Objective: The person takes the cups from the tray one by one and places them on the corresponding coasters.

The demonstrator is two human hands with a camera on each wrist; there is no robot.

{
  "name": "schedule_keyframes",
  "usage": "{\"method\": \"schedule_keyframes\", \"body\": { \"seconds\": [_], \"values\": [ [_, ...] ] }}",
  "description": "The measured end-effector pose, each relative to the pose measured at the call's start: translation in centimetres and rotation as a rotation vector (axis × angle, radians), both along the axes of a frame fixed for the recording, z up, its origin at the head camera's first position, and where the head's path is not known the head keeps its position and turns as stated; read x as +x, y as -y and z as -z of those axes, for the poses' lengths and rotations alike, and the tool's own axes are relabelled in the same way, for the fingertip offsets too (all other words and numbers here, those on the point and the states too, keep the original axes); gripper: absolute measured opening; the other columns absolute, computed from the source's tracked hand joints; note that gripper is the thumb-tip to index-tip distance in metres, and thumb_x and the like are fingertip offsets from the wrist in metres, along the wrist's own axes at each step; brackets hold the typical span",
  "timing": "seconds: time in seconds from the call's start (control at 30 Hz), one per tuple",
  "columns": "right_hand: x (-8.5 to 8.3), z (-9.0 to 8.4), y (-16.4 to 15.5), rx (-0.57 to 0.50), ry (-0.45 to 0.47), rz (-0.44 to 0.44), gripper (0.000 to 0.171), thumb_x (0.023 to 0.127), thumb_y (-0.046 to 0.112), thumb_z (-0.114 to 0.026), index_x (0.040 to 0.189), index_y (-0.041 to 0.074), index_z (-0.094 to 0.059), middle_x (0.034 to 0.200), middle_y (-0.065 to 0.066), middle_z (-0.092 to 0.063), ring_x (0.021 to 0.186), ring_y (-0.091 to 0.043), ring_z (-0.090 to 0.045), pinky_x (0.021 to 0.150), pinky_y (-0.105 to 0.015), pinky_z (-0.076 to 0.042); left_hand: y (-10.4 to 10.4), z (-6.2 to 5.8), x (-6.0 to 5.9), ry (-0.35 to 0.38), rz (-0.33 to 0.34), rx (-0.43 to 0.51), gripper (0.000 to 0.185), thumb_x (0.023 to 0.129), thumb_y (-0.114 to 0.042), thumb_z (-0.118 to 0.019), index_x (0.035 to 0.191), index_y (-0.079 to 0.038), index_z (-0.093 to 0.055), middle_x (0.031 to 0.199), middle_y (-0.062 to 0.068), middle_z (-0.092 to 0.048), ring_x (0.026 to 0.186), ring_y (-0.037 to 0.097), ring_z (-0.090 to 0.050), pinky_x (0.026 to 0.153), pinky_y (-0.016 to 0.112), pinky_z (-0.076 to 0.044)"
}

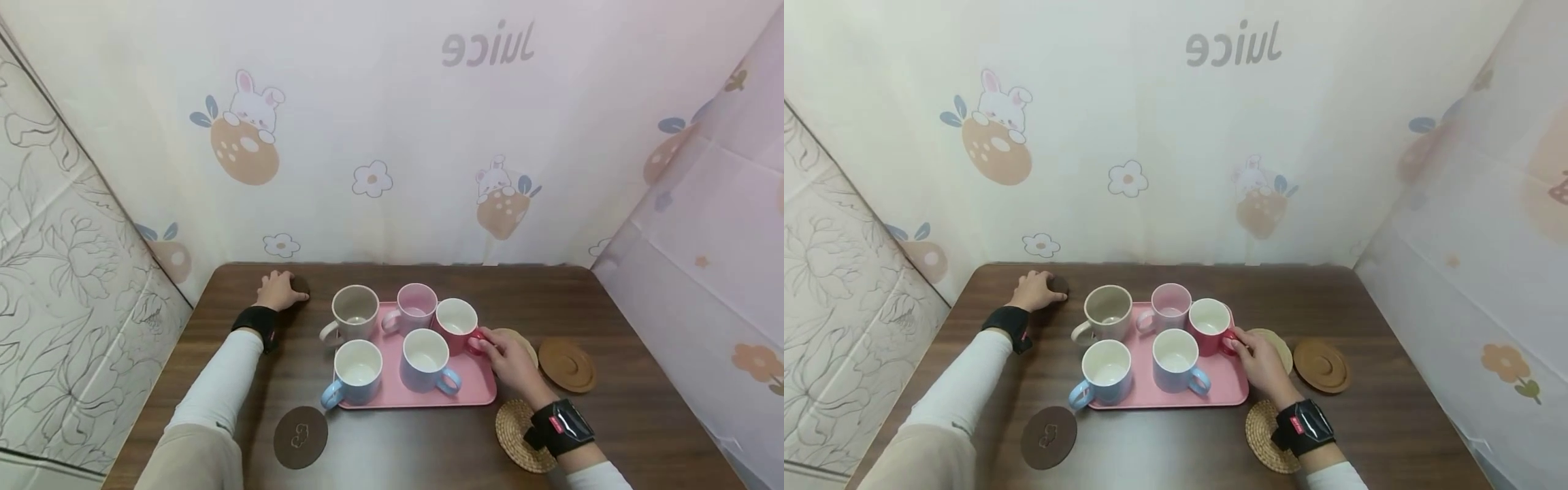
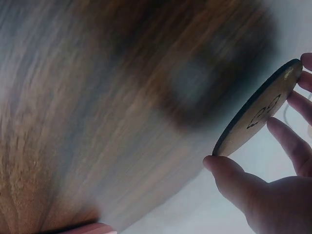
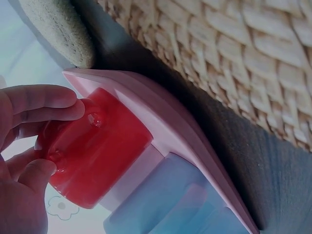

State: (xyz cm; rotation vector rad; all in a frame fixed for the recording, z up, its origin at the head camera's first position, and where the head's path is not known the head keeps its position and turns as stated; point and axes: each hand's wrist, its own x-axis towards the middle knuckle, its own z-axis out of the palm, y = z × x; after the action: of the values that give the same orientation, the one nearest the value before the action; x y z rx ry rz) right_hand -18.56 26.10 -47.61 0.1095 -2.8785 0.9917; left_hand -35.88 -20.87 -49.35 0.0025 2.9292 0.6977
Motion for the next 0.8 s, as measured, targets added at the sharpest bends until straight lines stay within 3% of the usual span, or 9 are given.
{"method": "schedule_keyframes", "body": {
  "seconds": [0.37, 0.57, 0.8],
  "values": [
    [0.2, 0.0, 0.2, -0.023, 0.007, -0.004, 0.039, 0.096, 0.014, -0.061, 0.132, -0.001, -0.057, 0.113, -0.018, -0.067, 0.099, -0.029, -0.061, 0.079, -0.038, -0.055, -0.7, 0.7, 0.1, 0.018, 0.008, -0.026, 0.072, 0.085, -0.037, -0.072, 0.137, 0.005, -0.046, 0.137, 0.034, -0.039, 0.129, 0.053, -0.033, 0.101, 0.070, -0.032],
    [0.1, 0.0, 0.1, -0.023, 0.012, 0.001, 0.040, 0.096, 0.016, -0.062, 0.132, 0.000, -0.058, 0.112, -0.018, -0.067, 0.096, -0.028, -0.061, 0.075, -0.034, -0.054, -0.6, 0.9, 0.1, 0.015, 0.019, -0.024, 0.071, 0.086, -0.038, -0.071, 0.136, 0.005, -0.046, 0.136, 0.033, -0.040, 0.130, 0.052, -0.034, 0.101, 0.070, -0.032],
    [0.0, -0.2, 0.0, -0.015, 0.025, -0.001, 0.040, 0.096, 0.015, -0.061, 0.133, 0.000, -0.057, 0.115, -0.020, -0.066, 0.099, -0.031, -0.062, 0.077, -0.040, -0.056, -0.6, 1.2, 0.0, 0.010, 0.014, -0.008, 0.072, 0.086, -0.038, -0.071, 0.137, 0.006, -0.045, 0.135, 0.034, -0.039, 0.129, 0.053, -0.035, 0.100, 0.070, -0.033]
  ]
}}
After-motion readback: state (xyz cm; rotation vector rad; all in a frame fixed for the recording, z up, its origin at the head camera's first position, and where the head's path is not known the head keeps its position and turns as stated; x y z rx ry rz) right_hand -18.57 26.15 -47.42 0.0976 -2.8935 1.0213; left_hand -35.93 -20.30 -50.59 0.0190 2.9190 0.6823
